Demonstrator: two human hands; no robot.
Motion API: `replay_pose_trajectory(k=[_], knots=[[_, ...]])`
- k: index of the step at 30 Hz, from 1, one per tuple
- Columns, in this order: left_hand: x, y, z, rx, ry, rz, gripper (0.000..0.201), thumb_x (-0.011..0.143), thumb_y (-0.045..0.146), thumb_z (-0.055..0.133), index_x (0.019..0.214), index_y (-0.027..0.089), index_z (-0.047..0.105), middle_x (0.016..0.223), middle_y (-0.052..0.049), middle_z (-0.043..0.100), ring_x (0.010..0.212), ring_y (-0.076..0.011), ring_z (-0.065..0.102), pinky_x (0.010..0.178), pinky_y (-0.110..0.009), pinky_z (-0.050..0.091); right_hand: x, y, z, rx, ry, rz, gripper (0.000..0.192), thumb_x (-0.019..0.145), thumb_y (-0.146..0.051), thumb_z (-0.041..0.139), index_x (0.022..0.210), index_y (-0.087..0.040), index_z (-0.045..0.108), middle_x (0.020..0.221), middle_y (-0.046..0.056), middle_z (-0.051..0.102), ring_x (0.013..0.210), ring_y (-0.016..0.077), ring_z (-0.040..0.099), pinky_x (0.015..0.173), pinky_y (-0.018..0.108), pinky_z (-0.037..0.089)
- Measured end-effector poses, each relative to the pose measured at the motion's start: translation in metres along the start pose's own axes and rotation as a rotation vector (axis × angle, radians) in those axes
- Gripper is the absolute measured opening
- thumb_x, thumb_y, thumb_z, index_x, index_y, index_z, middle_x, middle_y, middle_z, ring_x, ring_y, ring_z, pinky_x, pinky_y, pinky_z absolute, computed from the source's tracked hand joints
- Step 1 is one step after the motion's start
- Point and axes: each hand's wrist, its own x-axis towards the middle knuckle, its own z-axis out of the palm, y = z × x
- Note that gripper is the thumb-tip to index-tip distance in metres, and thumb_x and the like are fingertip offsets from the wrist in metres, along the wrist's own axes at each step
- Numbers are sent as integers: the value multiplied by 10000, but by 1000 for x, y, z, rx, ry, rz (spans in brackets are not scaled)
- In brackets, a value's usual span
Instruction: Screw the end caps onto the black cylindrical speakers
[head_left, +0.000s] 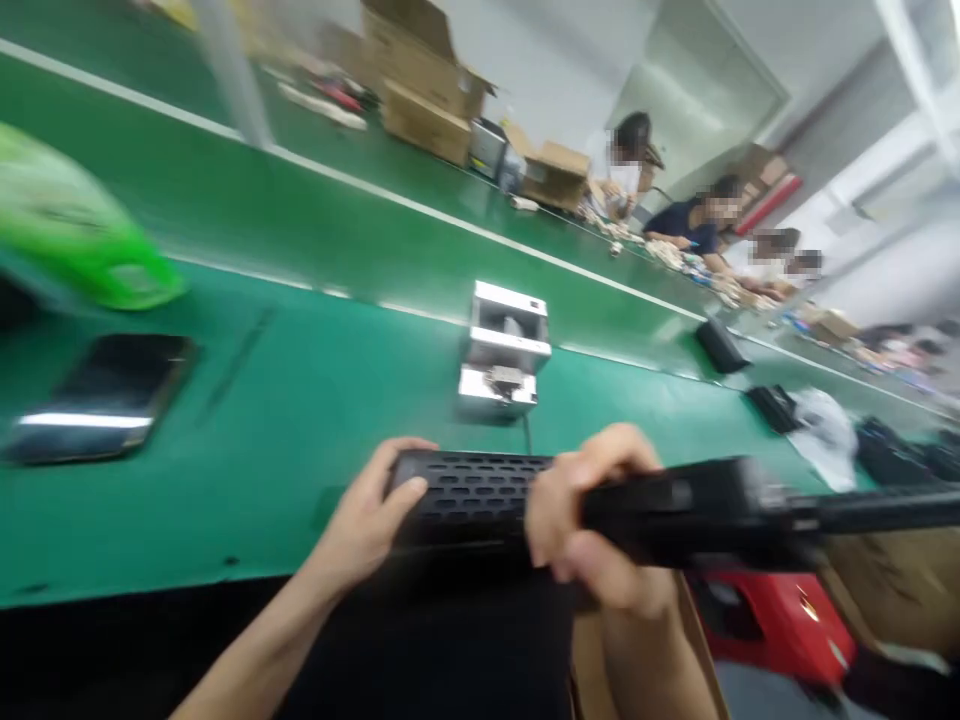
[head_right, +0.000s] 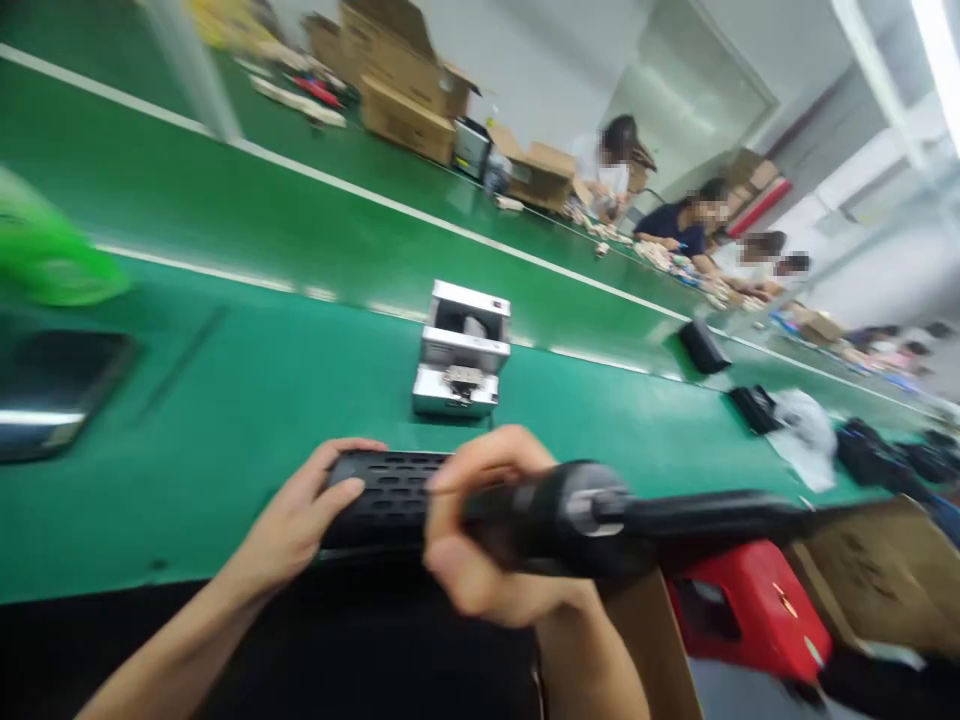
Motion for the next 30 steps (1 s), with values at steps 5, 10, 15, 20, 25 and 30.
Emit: replay_pose_trajectory(k=[5,10,15,20,25,30], knots=[[1,8,13,-79,-41,69,615,950,630,674,1389,199,670,1377,-135,743,1267,-379,708,1236,-534,570,61,1,-47,-316,333,-176,212,1033,-152,952,1157,-245,808,780,-61,708,602,136,707,643,273,679],[3,3,15,-127,-46,31,648,919,637,688,1405,211,647,1376,-132,693,1242,-379,655,1161,-532,520,117,55,-70,-443,524,-206,309,847,-300,987,891,-234,689,624,-47,626,469,179,622,535,329,607],[2,-1,15,-115,-57,46,634,941,609,685,1434,212,648,1416,-139,684,1282,-389,646,1198,-553,504,129,84,-78,-494,526,-155,270,827,-296,976,861,-210,722,614,-25,633,475,185,633,520,320,593],[3,-4,14,-98,-59,64,600,981,566,693,1462,209,656,1437,-143,695,1312,-396,665,1234,-574,531,133,92,-81,-485,527,-105,259,803,-331,945,859,-216,720,589,-26,599,449,185,571,460,339,559],[6,-4,17,-100,-53,90,499,1024,475,734,1448,218,680,1459,-132,703,1349,-383,685,1277,-562,549,130,91,-78,-441,550,-96,269,739,-312,961,824,-218,723,572,-26,574,435,184,557,442,330,531],[10,-2,17,-125,-45,104,492,1032,472,765,1449,219,695,1451,-135,698,1397,-389,669,1329,-575,525,118,59,-57,-381,524,-113,265,728,-229,991,836,-225,749,585,-18,595,434,173,549,468,323,533]])
